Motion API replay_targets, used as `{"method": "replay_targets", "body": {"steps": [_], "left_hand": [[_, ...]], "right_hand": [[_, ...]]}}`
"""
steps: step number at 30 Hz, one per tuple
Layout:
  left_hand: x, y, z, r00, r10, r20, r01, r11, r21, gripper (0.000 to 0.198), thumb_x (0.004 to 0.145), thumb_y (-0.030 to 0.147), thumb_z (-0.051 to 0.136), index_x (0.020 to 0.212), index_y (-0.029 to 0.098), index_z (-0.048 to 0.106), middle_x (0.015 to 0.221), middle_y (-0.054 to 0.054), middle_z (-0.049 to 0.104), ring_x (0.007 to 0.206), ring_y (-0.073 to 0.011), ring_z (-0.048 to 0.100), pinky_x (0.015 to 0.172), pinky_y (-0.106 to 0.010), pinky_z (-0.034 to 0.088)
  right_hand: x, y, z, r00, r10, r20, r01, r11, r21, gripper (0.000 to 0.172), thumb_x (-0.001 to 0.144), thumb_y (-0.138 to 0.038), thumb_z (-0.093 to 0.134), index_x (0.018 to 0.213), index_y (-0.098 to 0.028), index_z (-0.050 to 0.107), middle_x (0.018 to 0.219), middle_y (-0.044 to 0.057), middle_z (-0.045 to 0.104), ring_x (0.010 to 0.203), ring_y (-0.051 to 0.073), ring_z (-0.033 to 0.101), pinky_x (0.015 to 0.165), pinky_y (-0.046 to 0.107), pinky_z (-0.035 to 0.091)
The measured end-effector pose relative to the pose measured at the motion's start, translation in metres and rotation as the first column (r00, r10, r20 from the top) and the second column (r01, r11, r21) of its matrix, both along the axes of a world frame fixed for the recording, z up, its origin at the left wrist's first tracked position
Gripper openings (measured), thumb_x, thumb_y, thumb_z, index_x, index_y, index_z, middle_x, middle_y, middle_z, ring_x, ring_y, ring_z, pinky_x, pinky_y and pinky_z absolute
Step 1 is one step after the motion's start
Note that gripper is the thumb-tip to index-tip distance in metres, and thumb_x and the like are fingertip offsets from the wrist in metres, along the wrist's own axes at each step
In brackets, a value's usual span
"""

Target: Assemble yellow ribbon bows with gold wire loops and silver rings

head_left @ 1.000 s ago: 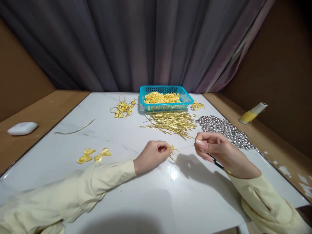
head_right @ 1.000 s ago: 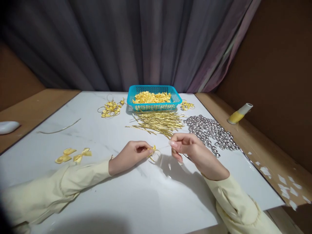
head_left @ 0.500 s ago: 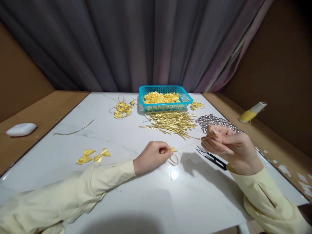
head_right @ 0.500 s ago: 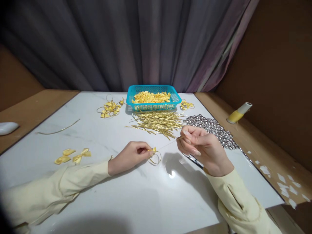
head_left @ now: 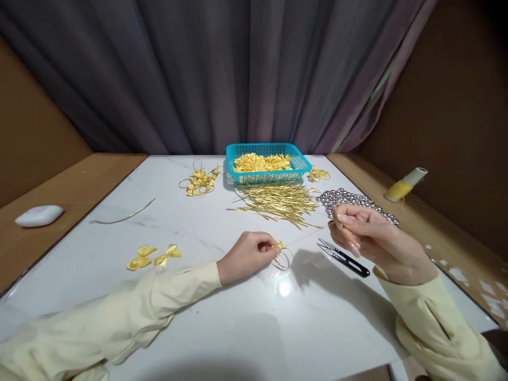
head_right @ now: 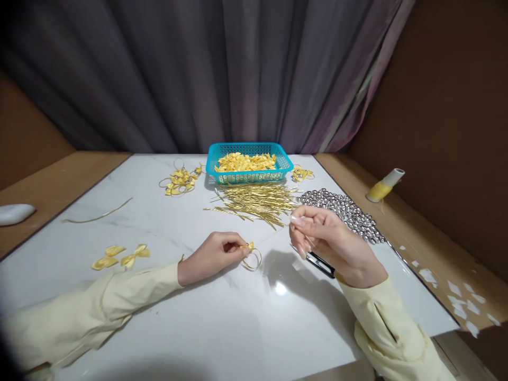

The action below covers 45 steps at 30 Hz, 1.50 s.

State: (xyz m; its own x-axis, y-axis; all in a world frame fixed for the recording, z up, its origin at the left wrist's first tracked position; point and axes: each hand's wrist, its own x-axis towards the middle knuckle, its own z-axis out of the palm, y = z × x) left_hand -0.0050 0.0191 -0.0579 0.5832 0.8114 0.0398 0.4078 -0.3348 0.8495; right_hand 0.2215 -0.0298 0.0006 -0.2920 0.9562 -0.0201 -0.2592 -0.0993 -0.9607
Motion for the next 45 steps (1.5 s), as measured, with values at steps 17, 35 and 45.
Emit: {"method": "replay_targets", "body": {"steps": [17, 35, 45], "left_hand": [[-0.004, 0.007, 0.001, 0.988, -0.143, 0.063, 0.151, 0.975, -0.164, 0.019, 0.074, 0.028, 0.057, 0.072, 0.011, 0.064, 0.070, -0.003, 0.061, 0.063, -0.0114, 0.051, 0.060, -0.022, 0.039], [-0.007, 0.005, 0.003, 0.955, -0.246, 0.163, 0.277, 0.939, -0.206, 0.020, 0.077, 0.029, 0.058, 0.075, 0.011, 0.066, 0.065, -0.001, 0.056, 0.058, -0.0091, 0.045, 0.054, -0.021, 0.035], [-0.006, 0.005, 0.005, 0.953, -0.262, 0.151, 0.289, 0.938, -0.191, 0.023, 0.077, 0.031, 0.057, 0.074, 0.010, 0.065, 0.066, -0.002, 0.057, 0.060, -0.0107, 0.049, 0.056, -0.022, 0.037]], "right_hand": [[0.004, 0.003, -0.003, 0.987, -0.150, -0.050, 0.154, 0.983, 0.099, 0.011, 0.078, -0.034, 0.059, 0.077, -0.023, 0.058, 0.061, 0.000, 0.059, 0.051, 0.011, 0.045, 0.050, 0.025, 0.042], [-0.038, 0.001, -0.034, 0.758, -0.096, 0.645, -0.155, 0.934, 0.322, 0.027, 0.069, -0.024, 0.067, 0.091, -0.020, 0.051, 0.093, 0.007, 0.068, 0.085, 0.020, 0.065, 0.073, 0.032, 0.052], [-0.039, 0.004, -0.037, 0.814, -0.050, 0.578, -0.111, 0.964, 0.240, 0.015, 0.070, -0.012, 0.062, 0.080, -0.017, 0.052, 0.079, 0.006, 0.068, 0.071, 0.016, 0.065, 0.069, 0.030, 0.052]]}}
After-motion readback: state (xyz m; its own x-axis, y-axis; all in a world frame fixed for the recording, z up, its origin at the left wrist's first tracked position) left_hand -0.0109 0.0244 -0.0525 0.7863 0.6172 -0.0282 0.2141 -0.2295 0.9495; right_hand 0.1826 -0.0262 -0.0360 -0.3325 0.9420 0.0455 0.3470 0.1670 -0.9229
